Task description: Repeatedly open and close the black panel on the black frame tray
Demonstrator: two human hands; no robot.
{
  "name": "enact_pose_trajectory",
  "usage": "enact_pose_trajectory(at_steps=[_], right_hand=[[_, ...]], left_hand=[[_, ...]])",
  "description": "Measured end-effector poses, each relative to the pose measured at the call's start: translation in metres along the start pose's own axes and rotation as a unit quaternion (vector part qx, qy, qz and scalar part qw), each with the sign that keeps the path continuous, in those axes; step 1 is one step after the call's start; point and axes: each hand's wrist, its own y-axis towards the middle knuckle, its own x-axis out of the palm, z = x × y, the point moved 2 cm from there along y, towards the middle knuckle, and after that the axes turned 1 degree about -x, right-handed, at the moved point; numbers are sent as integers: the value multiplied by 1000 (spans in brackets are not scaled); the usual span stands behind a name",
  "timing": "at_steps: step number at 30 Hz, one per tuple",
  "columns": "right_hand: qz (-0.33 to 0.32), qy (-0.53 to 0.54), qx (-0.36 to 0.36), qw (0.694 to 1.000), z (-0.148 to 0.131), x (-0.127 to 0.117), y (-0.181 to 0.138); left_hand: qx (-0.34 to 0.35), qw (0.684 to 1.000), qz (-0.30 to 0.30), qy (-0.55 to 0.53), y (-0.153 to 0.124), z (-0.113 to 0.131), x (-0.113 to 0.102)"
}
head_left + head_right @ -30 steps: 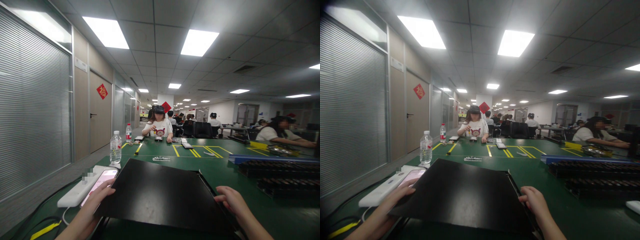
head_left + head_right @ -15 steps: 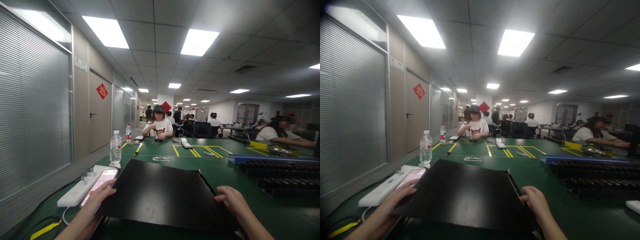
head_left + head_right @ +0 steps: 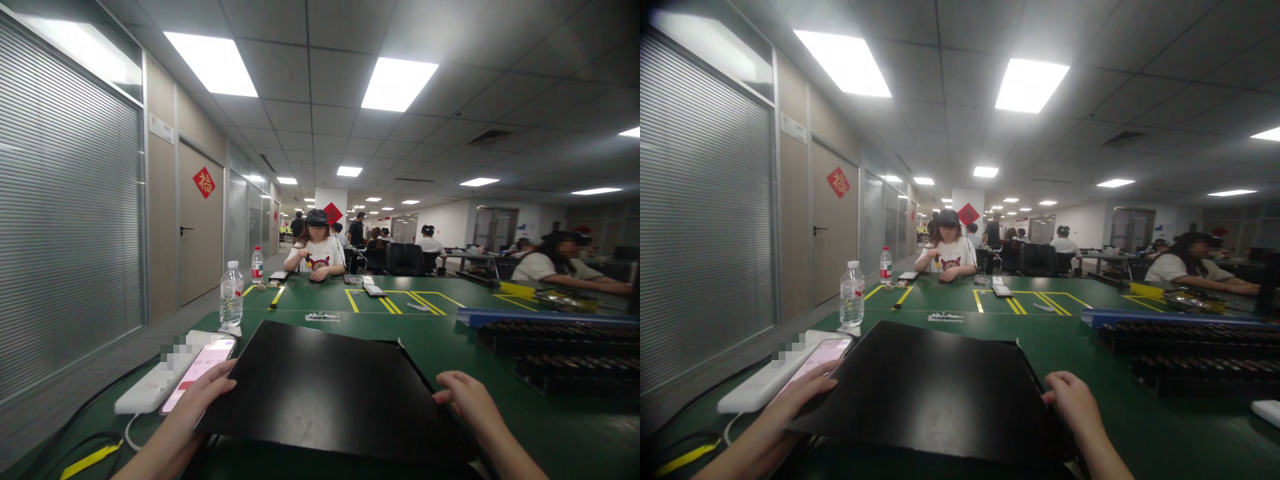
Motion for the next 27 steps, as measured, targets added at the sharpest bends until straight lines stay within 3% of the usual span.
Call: enact_pose_trajectory(at_steps=[10,27], right_hand=[[3,-135,-50,990,-5,1,-2],[9,-197,-91,976,-10,2,-8]], left_hand=[[-12,1000,-7,13,4,-6,-2],[-7,998,4,64,1,-5,1]])
